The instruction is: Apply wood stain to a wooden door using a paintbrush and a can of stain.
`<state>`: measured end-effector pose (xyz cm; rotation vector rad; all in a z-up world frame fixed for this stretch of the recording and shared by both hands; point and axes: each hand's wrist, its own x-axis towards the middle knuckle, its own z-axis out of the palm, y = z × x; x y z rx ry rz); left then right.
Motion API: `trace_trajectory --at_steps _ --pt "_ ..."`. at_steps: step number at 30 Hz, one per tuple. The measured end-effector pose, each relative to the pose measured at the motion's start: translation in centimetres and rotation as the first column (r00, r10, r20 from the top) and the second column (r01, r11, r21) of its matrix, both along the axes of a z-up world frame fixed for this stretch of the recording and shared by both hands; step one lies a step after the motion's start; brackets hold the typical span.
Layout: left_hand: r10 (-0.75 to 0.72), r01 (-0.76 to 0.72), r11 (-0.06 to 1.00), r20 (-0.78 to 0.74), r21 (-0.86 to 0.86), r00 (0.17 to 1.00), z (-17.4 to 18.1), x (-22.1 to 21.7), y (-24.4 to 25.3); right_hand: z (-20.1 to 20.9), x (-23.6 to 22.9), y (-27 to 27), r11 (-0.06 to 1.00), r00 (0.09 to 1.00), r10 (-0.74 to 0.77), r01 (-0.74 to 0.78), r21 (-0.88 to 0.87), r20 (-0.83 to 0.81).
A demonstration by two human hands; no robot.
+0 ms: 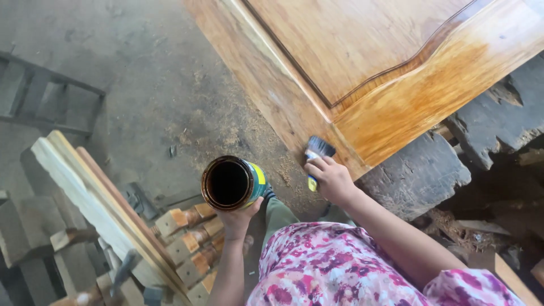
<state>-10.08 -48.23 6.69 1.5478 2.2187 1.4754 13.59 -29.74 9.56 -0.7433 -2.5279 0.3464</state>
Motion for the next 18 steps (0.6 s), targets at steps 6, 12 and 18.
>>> trace_trajectory --at_steps 6,12,18 --pt "-0.106 0.099 0.994 -0.17 -0.047 0.98 -0.9 -8.0 1.6 0.7 -0.7 2.4 0.897 0.895 -0.305 0.154 -0.415 -0.327" --pt "-0.241 0.24 0.97 0.349 0.047 0.906 -1.2 -15.3 2.1 0.0 4.5 9.3 0.74 0.701 -0.671 0.615 -0.272 -0.243" --pt "-0.358 0.381 0.92 0.605 0.098 0.711 0.1 -20.9 4.0 -5.4 0.9 12.9 0.666 0.437 -0.688 0.698 -0.264 -0.58"
